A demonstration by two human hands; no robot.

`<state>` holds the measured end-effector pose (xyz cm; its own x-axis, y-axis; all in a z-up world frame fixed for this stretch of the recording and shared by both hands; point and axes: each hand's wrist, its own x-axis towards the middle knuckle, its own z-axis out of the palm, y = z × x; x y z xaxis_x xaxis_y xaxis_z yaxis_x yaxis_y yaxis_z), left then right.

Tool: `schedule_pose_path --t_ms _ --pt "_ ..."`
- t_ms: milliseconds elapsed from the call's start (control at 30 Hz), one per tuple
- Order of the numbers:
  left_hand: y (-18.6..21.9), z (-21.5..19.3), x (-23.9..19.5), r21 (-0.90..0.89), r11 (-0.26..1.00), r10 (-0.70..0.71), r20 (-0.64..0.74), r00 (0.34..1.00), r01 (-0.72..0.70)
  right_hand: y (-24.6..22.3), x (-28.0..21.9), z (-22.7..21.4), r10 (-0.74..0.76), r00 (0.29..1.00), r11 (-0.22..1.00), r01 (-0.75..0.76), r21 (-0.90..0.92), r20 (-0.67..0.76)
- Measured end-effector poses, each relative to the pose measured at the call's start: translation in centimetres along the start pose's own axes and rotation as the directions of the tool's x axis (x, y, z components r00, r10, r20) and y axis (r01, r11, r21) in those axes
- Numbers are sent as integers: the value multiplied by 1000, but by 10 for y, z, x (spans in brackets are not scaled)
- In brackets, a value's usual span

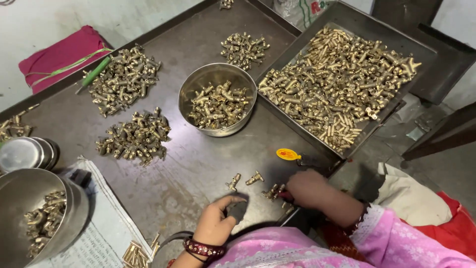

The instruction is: The person picks up small brass fittings one at a time from the workbench, holds each in one hand while working on it with a hand tool in the other hand, and places the finished fittings into metal bowls on the bench. They continue this cycle across the episode, occasionally reaching into the bowls to reposition fittings.

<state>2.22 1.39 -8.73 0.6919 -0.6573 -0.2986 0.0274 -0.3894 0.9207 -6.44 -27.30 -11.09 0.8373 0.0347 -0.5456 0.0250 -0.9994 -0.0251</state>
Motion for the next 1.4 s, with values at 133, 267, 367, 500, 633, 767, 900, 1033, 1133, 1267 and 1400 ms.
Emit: schedule_pose_path --t_ms 133,267,367,500,633,767,900,1033,1133,1267,1400 --pt "-17 -5 3 -95 992 82 8 997 -81 -6 9 19 -36 999 998 35 -51 -16" --pt "-17 0 5 -16 1000 4 13 1000 -3 -3 -7 5 -105 991 994 102 -47 -84" --pt "-31 3 12 -115 993 25 71 997 -17 -23 -30 -41 -163 951 975 197 107 -264" --pt "-19 15 7 -378 923 7 184 983 64 -65 -62 -65 -194 672 874 449 185 -714" --pt "-31 15 9 -382 922 11 176 984 58 -83 -76 -69 -163 493 857 500 125 -854" --pt "-19 17 0 -353 933 -16 148 989 68 -88 -88 -63 -162 449 854 509 102 -879" --pt "-3 18 -11 -400 916 -17 74 997 45 -89 -96 -62 -55 503 771 570 284 -863" --pt "11 6 -20 -476 878 -49 -1 999 43 -81 -90 -16 97 666 481 620 621 -740" --pt "10 -3 -21 -579 812 -143 -62 988 81 -81 -85 11 -23 813 305 560 770 -581" --pt "3 6 -23 -583 810 -69 4 998 58 -90 -89 -20 132 664 410 640 650 -736" --pt "9 15 -30 -767 616 -31 202 979 178 -112 -81 -66 51 309 641 720 268 -950"
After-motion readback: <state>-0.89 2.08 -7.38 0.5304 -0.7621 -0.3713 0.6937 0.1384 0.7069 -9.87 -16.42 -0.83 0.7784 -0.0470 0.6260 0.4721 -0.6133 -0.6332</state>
